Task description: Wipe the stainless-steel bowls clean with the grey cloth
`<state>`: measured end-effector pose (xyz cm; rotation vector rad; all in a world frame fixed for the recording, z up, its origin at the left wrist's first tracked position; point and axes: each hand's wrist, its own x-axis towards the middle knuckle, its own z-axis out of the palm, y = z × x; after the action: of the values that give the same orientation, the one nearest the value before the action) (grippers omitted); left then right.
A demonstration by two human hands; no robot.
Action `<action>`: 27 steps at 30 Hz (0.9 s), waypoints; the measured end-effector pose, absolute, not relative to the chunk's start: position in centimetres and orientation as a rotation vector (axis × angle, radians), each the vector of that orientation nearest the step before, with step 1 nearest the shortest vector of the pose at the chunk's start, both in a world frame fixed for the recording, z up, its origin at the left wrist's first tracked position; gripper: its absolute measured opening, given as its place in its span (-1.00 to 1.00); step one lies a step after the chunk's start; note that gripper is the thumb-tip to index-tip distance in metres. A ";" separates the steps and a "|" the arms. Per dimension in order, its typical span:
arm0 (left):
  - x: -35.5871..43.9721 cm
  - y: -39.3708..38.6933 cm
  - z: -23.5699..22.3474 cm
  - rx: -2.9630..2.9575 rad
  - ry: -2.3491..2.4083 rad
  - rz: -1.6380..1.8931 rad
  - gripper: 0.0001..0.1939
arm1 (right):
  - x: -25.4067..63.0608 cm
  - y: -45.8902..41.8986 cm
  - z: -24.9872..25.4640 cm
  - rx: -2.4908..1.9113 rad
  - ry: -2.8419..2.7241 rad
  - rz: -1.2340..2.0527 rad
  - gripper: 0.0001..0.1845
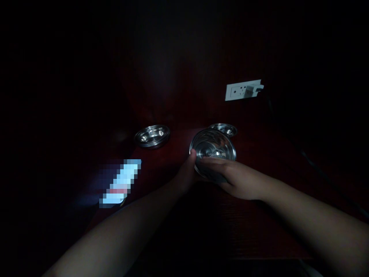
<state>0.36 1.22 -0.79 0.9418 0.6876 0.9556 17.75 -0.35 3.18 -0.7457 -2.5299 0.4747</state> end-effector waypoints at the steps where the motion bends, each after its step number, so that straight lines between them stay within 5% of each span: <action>1: 0.4 1.2 -0.7 0.929 0.692 0.958 -0.21 | 17.8 -0.4 3.2 -0.728 -2.524 0.487 -0.35; 9: 0.5 1.1 -0.2 0.935 0.668 0.953 -0.19 | 17.8 -0.6 3.3 -0.714 -2.506 0.510 -0.27; 27: 0.3 0.9 -0.6 0.939 0.635 0.934 -0.21 | 18.4 0.3 3.2 -0.869 -2.301 0.748 -0.59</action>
<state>0.32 0.94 -0.58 0.9387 0.6354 0.9345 18.44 0.27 3.19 -0.8692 -2.3006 0.7477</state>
